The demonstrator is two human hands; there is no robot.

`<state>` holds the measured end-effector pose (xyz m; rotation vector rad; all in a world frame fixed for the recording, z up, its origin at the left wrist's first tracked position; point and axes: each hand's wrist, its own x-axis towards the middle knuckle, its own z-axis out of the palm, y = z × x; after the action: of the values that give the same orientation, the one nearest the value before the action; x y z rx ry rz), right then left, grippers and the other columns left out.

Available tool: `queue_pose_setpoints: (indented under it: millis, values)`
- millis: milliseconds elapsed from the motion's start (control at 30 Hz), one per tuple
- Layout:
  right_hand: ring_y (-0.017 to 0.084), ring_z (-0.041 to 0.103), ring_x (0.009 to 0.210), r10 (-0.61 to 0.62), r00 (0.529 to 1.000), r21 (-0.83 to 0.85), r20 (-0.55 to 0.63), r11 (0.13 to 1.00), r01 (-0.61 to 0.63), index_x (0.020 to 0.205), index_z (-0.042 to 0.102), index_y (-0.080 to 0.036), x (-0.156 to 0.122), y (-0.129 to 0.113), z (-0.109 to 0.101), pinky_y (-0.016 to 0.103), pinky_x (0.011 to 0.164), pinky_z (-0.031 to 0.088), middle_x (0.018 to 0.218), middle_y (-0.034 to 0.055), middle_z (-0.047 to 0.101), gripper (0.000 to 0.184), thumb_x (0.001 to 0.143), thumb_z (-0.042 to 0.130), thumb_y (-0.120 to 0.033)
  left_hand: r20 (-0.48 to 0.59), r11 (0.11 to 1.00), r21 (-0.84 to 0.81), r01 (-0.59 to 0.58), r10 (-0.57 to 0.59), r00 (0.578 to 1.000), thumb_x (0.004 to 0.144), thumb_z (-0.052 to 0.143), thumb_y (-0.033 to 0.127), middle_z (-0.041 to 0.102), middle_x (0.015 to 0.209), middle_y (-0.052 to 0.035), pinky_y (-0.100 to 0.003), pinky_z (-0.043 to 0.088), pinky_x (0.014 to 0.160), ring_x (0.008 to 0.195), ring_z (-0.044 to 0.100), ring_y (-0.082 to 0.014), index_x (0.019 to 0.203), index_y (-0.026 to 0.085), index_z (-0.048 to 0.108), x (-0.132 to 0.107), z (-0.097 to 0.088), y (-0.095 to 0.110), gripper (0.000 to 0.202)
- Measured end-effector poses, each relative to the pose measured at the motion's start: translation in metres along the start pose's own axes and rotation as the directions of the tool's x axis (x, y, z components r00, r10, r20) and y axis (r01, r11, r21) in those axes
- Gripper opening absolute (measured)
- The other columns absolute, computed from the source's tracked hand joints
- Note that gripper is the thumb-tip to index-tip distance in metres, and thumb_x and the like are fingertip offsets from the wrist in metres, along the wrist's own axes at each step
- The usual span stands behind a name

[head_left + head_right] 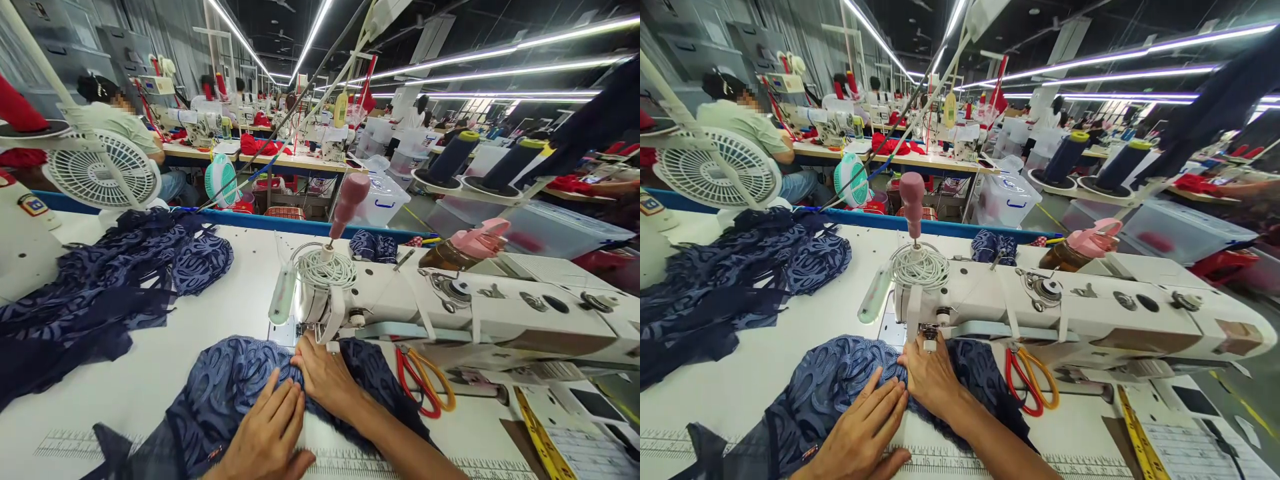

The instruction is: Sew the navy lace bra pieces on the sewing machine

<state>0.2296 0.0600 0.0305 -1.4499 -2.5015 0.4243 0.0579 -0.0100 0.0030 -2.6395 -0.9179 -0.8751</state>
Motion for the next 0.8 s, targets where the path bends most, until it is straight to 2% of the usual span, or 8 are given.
queue_pose_setpoints:
  millis: [100,167,267,400,500,567,700,800]
  values:
    - [0.020,0.060,0.084,0.010,1.000,0.006,-0.010,1.000,-0.010,0.094,0.056,-0.018,0.000,0.001,0.002,0.031,0.075,0.039,0.101,0.0058,0.065,0.005,0.096,0.054,-0.015,-0.046,1.000,0.017,-0.005,0.006,0.999,0.092,0.059,0.039,0.075,0.110,-0.0129,-0.045,0.028,0.123,0.112,0.066,-0.0267,0.116,0.004,0.068,0.001,0.000,0.001,0.043]
    - [0.019,0.060,0.084,0.018,1.000,0.025,-0.014,1.000,-0.017,0.095,0.056,-0.020,0.000,0.002,0.001,0.030,0.076,0.040,0.099,0.0032,0.066,0.004,0.097,0.055,-0.016,-0.038,1.000,0.029,0.006,-0.005,0.999,0.092,0.059,0.038,0.075,0.113,-0.0113,-0.045,0.020,0.125,0.114,0.066,-0.0261,0.117,0.006,0.069,0.001,-0.001,0.001,0.042]
    - [0.018,0.062,0.087,0.032,0.999,0.056,-0.033,0.998,-0.031,0.095,0.058,-0.022,0.001,0.004,-0.001,0.028,0.078,0.041,0.095,-0.0009,0.069,0.004,0.098,0.056,-0.021,-0.012,0.998,0.054,0.010,-0.009,1.000,0.093,0.058,0.042,0.075,0.113,-0.0099,-0.045,0.017,0.126,0.112,0.067,-0.0252,0.117,0.008,0.069,0.002,-0.004,0.000,0.043]
    - [0.018,0.063,0.091,0.057,0.994,0.088,-0.093,0.995,-0.049,0.090,0.061,-0.023,0.004,0.009,-0.004,0.028,0.083,0.043,0.095,-0.0019,0.070,0.011,0.098,0.054,-0.021,0.017,0.997,0.080,-0.020,0.018,1.000,0.095,0.055,0.044,0.076,0.113,-0.0092,-0.045,0.011,0.126,0.109,0.068,-0.0248,0.118,0.009,0.068,0.004,-0.007,-0.001,0.044]
    - [0.019,0.062,0.099,0.044,0.989,0.103,-0.142,0.994,-0.029,0.098,0.064,-0.023,-0.002,0.011,-0.009,0.030,0.090,0.043,0.099,-0.0001,0.071,0.016,0.097,0.051,-0.016,0.055,0.999,0.040,0.010,-0.012,0.998,0.095,0.056,0.045,0.074,0.118,-0.0095,-0.046,0.015,0.126,0.112,0.066,-0.0256,0.124,0.010,0.064,0.002,-0.004,0.000,0.047]
    - [0.022,0.060,0.104,0.030,0.985,0.102,-0.172,0.995,-0.013,0.107,0.065,-0.023,-0.012,0.010,-0.012,0.034,0.095,0.042,0.105,0.0032,0.070,0.022,0.097,0.047,-0.014,0.043,0.999,0.014,0.047,-0.047,0.998,0.095,0.054,0.049,0.074,0.118,-0.0104,-0.049,0.019,0.124,0.112,0.066,-0.0265,0.126,0.011,0.063,0.001,-0.003,0.001,0.049]
    - [0.025,0.056,0.106,-0.070,0.976,0.031,-0.206,0.996,0.078,0.120,0.061,-0.023,-0.033,0.011,-0.013,0.041,0.099,0.040,0.114,0.0074,0.066,0.029,0.098,0.045,-0.013,0.088,0.999,-0.031,0.042,-0.039,0.995,0.095,0.056,0.053,0.073,0.118,-0.0117,-0.050,0.027,0.121,0.111,0.067,-0.0279,0.126,0.010,0.061,0.004,-0.009,0.002,0.053]
    - [0.027,0.053,0.108,-0.095,0.966,-0.058,-0.241,0.995,0.084,0.124,0.058,-0.021,-0.038,0.016,-0.009,0.045,0.100,0.041,0.115,0.0096,0.063,0.031,0.094,0.053,-0.012,0.154,0.981,-0.150,0.126,-0.103,0.983,0.099,0.053,0.033,0.074,0.112,-0.0085,-0.051,0.035,0.117,0.104,0.069,-0.0243,0.121,0.014,0.062,0.014,-0.017,-0.005,0.031]
